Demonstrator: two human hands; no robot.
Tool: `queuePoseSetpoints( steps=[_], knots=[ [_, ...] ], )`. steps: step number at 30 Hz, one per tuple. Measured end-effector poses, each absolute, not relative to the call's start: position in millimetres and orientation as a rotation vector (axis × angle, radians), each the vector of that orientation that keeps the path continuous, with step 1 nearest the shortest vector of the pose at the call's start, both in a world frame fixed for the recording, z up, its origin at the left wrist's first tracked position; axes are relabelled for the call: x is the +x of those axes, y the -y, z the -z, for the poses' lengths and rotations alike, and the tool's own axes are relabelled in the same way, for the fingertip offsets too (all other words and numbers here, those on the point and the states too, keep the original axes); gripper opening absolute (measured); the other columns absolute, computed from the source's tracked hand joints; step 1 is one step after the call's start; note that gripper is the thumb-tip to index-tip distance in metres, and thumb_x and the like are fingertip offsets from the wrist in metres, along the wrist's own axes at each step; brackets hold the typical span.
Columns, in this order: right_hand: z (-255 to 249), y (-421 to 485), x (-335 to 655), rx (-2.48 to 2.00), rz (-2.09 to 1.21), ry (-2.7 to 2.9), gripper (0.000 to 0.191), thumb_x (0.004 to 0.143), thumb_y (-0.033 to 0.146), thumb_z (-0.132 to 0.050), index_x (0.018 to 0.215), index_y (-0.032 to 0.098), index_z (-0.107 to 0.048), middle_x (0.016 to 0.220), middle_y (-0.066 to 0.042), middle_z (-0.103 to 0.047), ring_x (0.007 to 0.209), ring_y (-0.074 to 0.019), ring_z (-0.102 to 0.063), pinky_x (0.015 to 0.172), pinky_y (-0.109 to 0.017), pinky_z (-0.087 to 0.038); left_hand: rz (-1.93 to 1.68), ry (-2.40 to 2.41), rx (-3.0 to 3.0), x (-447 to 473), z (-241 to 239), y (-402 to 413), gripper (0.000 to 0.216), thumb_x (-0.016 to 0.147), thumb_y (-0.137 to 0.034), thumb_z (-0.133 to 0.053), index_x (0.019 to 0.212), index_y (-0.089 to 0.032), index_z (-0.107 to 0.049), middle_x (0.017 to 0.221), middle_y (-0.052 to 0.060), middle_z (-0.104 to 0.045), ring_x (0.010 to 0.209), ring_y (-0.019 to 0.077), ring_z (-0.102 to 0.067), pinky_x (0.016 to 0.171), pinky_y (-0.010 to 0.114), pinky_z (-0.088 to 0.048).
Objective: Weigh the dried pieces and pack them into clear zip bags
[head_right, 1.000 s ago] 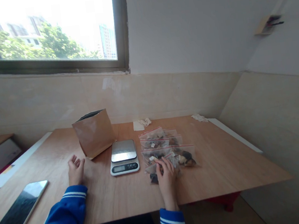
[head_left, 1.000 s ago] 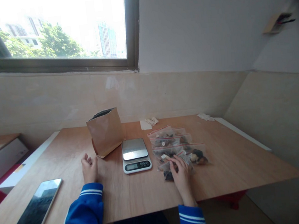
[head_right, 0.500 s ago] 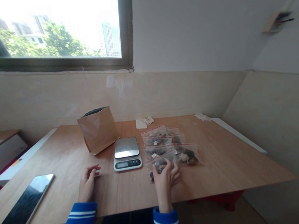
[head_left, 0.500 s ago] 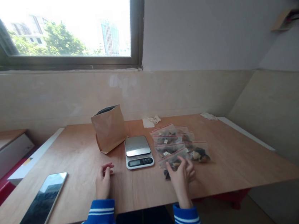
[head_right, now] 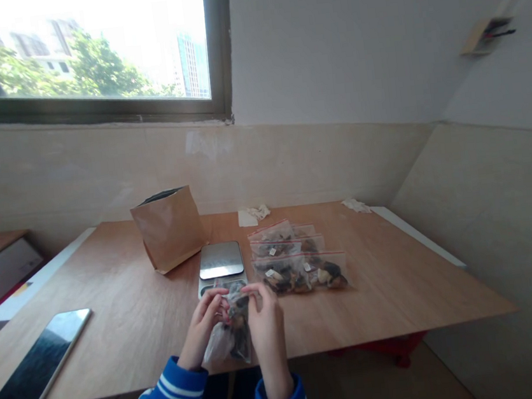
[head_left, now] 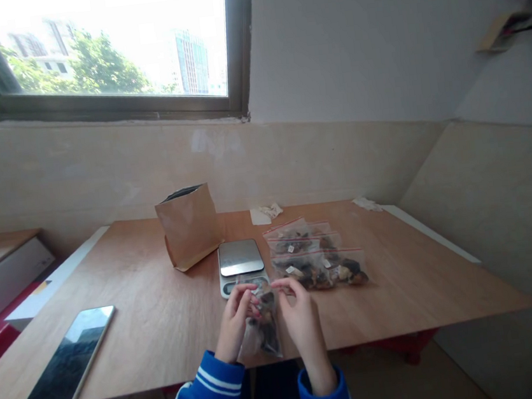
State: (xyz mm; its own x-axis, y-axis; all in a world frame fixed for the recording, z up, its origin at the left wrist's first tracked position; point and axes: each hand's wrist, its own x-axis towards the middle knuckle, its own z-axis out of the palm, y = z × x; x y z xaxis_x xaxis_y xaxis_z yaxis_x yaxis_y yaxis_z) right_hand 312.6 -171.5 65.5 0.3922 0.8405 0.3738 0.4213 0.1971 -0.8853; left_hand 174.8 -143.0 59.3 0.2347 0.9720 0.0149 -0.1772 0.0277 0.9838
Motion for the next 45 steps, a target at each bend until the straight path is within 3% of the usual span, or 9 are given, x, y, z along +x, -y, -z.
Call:
queuePoseSetpoints(
  steps=[4, 8, 12, 17, 26, 31, 35, 38, 45],
  knots=[
    [-57, 173, 284, -1.533, -0.416, 1.358, 0.014, 0.081, 0.026, -0.054, 0.091, 0.022, -0.062, 0.094, -0.009, -0.063, 0.096, -0.0270, -0.059, 0.088, -0.041, -0.046, -1.350, -1.173, 1.280, 168, -60, 141, 0.028, 0.080, -0.045, -0.056, 0.092, -0.020, -0.059, 0.088, 0.004, -0.060, 0.079, 0.0175, -0.059, 0.073, 0.030, -0.046],
    [-35, 178, 270, -1.603, -0.468, 1.487, 0.046, 0.066, 0.024, -0.069, 0.109, 0.020, -0.054, 0.111, -0.012, -0.055, 0.108, -0.0329, -0.054, 0.090, -0.045, -0.045, -1.373, -1.358, 1.327, 143, -51, 129, 0.028, 0.079, -0.044, -0.053, 0.089, -0.018, -0.059, 0.092, 0.007, -0.062, 0.089, 0.0222, -0.059, 0.086, 0.038, -0.044],
    [-33, 179, 265, -1.563, -0.521, 1.453, 0.041, 0.066, 0.013, -0.060, 0.105, 0.020, -0.050, 0.109, -0.010, -0.051, 0.105, -0.0291, -0.057, 0.088, -0.040, -0.047, -1.207, -1.479, 1.233, 118, -32, 120, 0.035, 0.071, -0.049, -0.060, 0.085, -0.017, -0.055, 0.082, 0.008, -0.063, 0.078, 0.0238, -0.062, 0.071, 0.038, -0.048],
    [-47, 176, 266, -1.458, -0.541, 1.371, 0.038, 0.067, 0.011, -0.056, 0.103, 0.022, -0.050, 0.106, -0.007, -0.052, 0.106, -0.0251, -0.057, 0.093, -0.039, -0.046, -0.939, -1.438, 1.104, 112, -30, 123, 0.050, 0.064, -0.060, -0.064, 0.088, -0.017, -0.052, 0.063, -0.001, -0.058, 0.045, 0.0132, -0.052, 0.044, 0.027, -0.039],
    [-60, 170, 269, -1.290, -0.691, 1.378, 0.043, 0.079, 0.016, -0.050, 0.120, 0.023, -0.046, 0.118, -0.008, -0.059, 0.107, -0.0213, -0.059, 0.094, -0.039, -0.048, -1.075, -1.043, 1.071, 132, -72, 134, 0.046, 0.065, -0.056, -0.068, 0.082, -0.019, -0.047, 0.063, -0.005, -0.056, 0.049, 0.0102, -0.057, 0.049, 0.024, -0.047],
    [-66, 171, 264, -1.356, -0.412, 1.372, 0.036, 0.081, 0.019, -0.050, 0.117, 0.022, -0.051, 0.126, -0.012, -0.052, 0.123, -0.0260, -0.047, 0.102, -0.046, -0.040, -1.118, -0.933, 1.041, 137, -81, 141, 0.038, 0.071, -0.048, -0.066, 0.077, -0.020, -0.042, 0.063, -0.005, -0.056, 0.052, 0.0102, -0.056, 0.052, 0.024, -0.048],
    [-75, 175, 262, -1.275, -0.579, 1.407, 0.013, 0.089, 0.031, -0.046, 0.096, 0.021, -0.052, 0.091, -0.006, -0.058, 0.087, -0.0193, -0.059, 0.078, -0.033, -0.050, -1.243, -0.921, 1.037, 146, -81, 144, 0.035, 0.073, -0.046, -0.065, 0.076, -0.020, -0.043, 0.065, -0.004, -0.054, 0.057, 0.0102, -0.055, 0.054, 0.023, -0.048],
    [-77, 176, 261, -1.215, -0.843, 1.436, 0.019, 0.090, 0.040, -0.047, 0.084, 0.022, -0.045, 0.068, 0.004, -0.051, 0.058, -0.0128, -0.053, 0.055, -0.023, -0.044, -1.262, -0.940, 1.092, 150, -79, 145, 0.032, 0.075, -0.046, -0.064, 0.075, -0.019, -0.045, 0.067, -0.003, -0.053, 0.062, 0.0104, -0.055, 0.058, 0.022, -0.048],
    [-80, 177, 264, -1.161, -0.940, 1.434, 0.021, 0.093, 0.040, -0.041, 0.080, 0.022, -0.045, 0.065, 0.004, -0.052, 0.058, -0.0133, -0.053, 0.054, -0.022, -0.038, -1.201, -0.878, 1.162, 153, -75, 146, 0.031, 0.079, -0.047, -0.061, 0.078, -0.020, -0.046, 0.071, -0.002, -0.054, 0.063, 0.0105, -0.054, 0.059, 0.022, -0.046]
  ],
)
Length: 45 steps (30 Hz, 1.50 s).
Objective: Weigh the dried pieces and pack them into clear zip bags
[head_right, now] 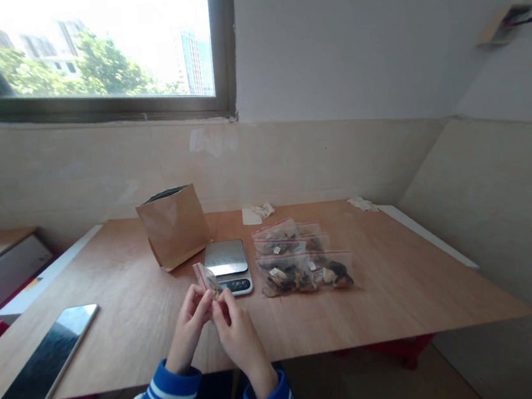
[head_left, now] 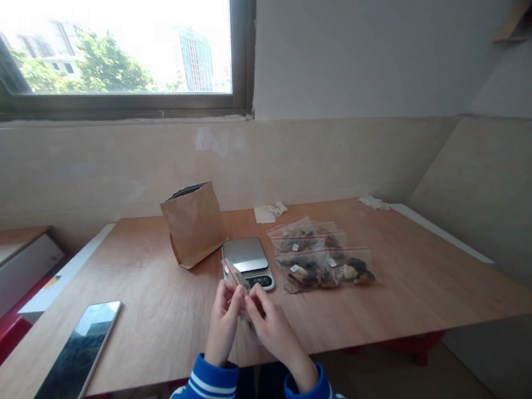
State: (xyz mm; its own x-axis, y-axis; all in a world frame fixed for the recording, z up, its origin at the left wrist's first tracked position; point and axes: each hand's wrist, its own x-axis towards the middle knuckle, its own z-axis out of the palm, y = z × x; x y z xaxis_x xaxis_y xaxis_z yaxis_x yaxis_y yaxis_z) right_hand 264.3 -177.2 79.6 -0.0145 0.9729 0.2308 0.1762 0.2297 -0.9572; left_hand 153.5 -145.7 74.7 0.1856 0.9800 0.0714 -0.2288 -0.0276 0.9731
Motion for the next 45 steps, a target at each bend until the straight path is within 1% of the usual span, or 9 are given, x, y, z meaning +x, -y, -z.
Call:
queuePoseSetpoints(
  steps=[5, 11, 18, 23, 27, 32, 36, 39, 45],
  knots=[
    [-83, 179, 267, -1.170, -0.976, 1.471, 0.027, 0.095, 0.039, -0.034, 0.083, 0.021, -0.051, 0.064, 0.002, -0.054, 0.058, -0.0146, -0.054, 0.054, -0.023, -0.037, -1.120, -0.876, 1.220, 157, -80, 149, 0.033, 0.080, -0.050, -0.059, 0.077, -0.020, -0.047, 0.063, -0.005, -0.047, 0.052, 0.0081, -0.044, 0.050, 0.021, -0.039],
    [-74, 175, 271, -1.150, -1.006, 1.415, 0.026, 0.091, 0.042, -0.044, 0.078, 0.021, -0.052, 0.063, 0.002, -0.054, 0.059, -0.0148, -0.053, 0.053, -0.022, -0.038, -1.125, -0.909, 1.317, 155, -80, 150, 0.033, 0.084, -0.049, -0.053, 0.073, -0.019, -0.047, 0.062, -0.004, -0.045, 0.053, 0.0082, -0.042, 0.051, 0.021, -0.036],
    [-70, 170, 267, -1.084, -0.989, 1.289, 0.029, 0.084, 0.043, -0.053, 0.068, 0.019, -0.047, 0.062, 0.005, -0.047, 0.055, -0.0102, -0.043, 0.051, -0.021, -0.032, -1.166, -0.893, 1.248, 164, -80, 151, 0.040, 0.081, -0.055, -0.055, 0.068, -0.019, -0.043, 0.056, -0.006, -0.039, 0.048, 0.0068, -0.035, 0.045, 0.020, -0.029],
    [-58, 167, 293, -1.134, -0.835, 1.080, 0.038, 0.083, 0.048, -0.053, 0.062, 0.021, -0.037, 0.057, 0.007, -0.033, 0.052, -0.0082, -0.031, 0.048, -0.020, -0.027, -1.365, -1.000, 1.090, 147, -79, 144, 0.044, 0.076, -0.059, -0.057, 0.065, -0.020, -0.040, 0.052, -0.009, -0.034, 0.044, 0.0059, -0.030, 0.042, 0.019, -0.027],
    [-54, 168, 311, -1.123, -0.842, 0.874, 0.044, 0.083, 0.056, -0.051, 0.062, 0.022, -0.034, 0.054, 0.009, -0.029, 0.047, -0.0066, -0.025, 0.043, -0.019, -0.022, -1.328, -0.999, 1.220, 131, -78, 138, 0.041, 0.076, -0.051, -0.062, 0.061, -0.018, -0.043, 0.052, -0.007, -0.038, 0.048, 0.0067, -0.038, 0.047, 0.019, -0.031],
    [-77, 179, 289, -0.999, -0.969, 0.749, 0.044, 0.084, 0.060, -0.048, 0.065, 0.023, -0.032, 0.048, 0.011, -0.031, 0.038, -0.0060, -0.024, 0.036, -0.018, -0.020, -1.368, -0.945, 0.934, 151, -72, 142, 0.040, 0.080, -0.053, -0.055, 0.063, -0.018, -0.048, 0.058, -0.003, -0.049, 0.054, 0.0096, -0.047, 0.053, 0.021, -0.039],
    [-89, 184, 273, -0.997, -0.880, 0.738, 0.040, 0.088, 0.054, -0.042, 0.064, 0.023, -0.035, 0.049, 0.009, -0.035, 0.040, -0.0078, -0.031, 0.039, -0.020, -0.029, -1.277, -0.837, 0.611, 175, -64, 150, 0.035, 0.081, -0.050, -0.055, 0.082, -0.016, -0.064, 0.085, 0.006, -0.067, 0.084, 0.0191, -0.063, 0.074, 0.028, -0.050],
    [-86, 182, 270, -1.072, -0.761, 0.789, 0.036, 0.089, 0.049, -0.041, 0.065, 0.022, -0.037, 0.055, 0.006, -0.039, 0.048, -0.0099, -0.039, 0.047, -0.022, -0.035, -1.080, -0.631, 0.416, 188, -60, 156, 0.036, 0.083, -0.045, -0.055, 0.101, -0.016, -0.067, 0.104, 0.010, -0.068, 0.104, 0.0244, -0.062, 0.091, 0.035, -0.048],
    [-83, 180, 277, -1.251, -0.461, 1.163, 0.031, 0.095, 0.039, -0.034, 0.073, 0.022, -0.046, 0.070, 0.000, -0.049, 0.069, -0.0163, -0.049, 0.068, -0.029, -0.040, -1.057, -0.563, 0.305, 185, -66, 147, 0.048, 0.087, -0.050, -0.048, 0.118, -0.016, -0.061, 0.104, 0.011, -0.070, 0.099, 0.0251, -0.065, 0.090, 0.036, -0.051]
  ],
)
